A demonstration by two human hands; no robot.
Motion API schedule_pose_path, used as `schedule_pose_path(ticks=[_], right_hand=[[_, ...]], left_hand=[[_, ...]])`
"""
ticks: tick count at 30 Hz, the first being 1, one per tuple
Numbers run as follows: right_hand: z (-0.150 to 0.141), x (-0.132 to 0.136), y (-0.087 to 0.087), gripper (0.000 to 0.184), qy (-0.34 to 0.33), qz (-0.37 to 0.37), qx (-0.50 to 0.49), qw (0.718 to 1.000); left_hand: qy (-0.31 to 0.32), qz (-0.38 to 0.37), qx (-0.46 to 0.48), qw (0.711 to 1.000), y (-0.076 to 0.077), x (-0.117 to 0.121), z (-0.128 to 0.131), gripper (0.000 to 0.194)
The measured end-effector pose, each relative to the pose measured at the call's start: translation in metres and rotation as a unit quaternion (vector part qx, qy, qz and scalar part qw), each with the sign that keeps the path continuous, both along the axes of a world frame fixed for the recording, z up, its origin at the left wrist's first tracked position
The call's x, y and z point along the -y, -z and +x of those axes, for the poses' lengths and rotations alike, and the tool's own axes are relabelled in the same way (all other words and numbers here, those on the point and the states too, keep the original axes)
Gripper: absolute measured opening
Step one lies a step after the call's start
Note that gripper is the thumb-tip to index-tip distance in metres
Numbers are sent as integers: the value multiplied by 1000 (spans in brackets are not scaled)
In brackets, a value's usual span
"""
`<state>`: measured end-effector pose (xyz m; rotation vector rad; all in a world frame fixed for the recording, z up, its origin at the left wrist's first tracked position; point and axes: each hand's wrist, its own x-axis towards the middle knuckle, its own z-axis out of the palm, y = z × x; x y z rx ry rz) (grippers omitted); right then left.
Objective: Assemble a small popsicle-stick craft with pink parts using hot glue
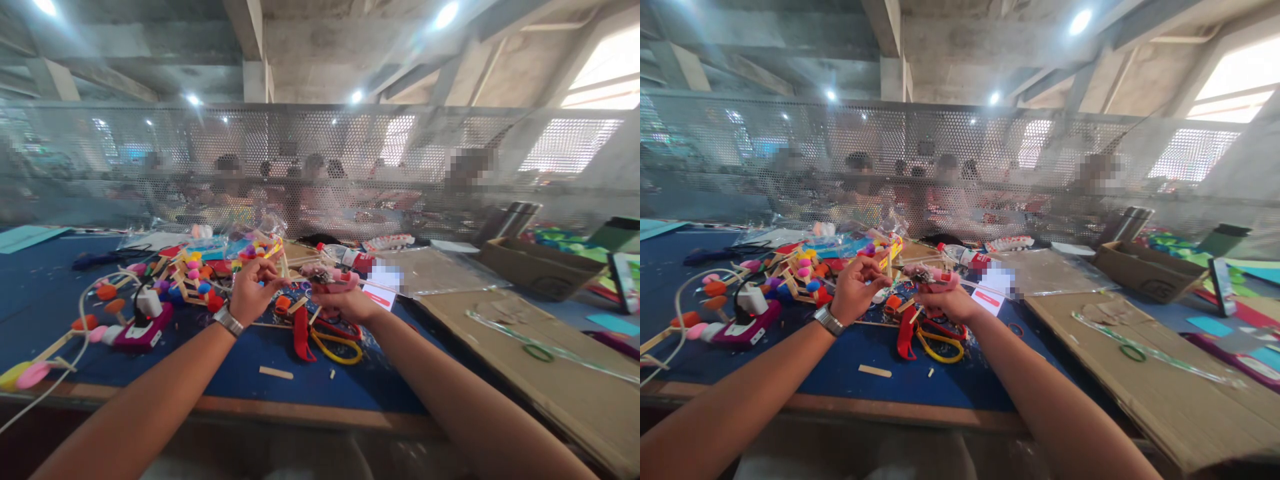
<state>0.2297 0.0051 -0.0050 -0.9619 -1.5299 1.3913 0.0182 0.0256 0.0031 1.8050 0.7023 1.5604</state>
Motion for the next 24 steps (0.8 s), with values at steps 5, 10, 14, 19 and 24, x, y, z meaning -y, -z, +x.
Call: schedule_pose_path(ticks=[5,10,14,19,24], right_hand=[[0,3,-3,39,3,-1,2,1000],[1,4,-4,38,-6,7,16,1000],[1,3,-4,39,-7,6,13,1000],[1,3,-4,39,-15,9,21,1000],[2,3,-5,41,-24,9,27,999]], left_hand=[[-9,-6,5,1000,0,0,1,38],[-9,-18,22,1000,-2,1,1,40],[-4,-27,31,999,-2,0,1,40],[-3,-29,35,999,-2,0,1,41],[1,-34,43,998,-3,0,2,41]])
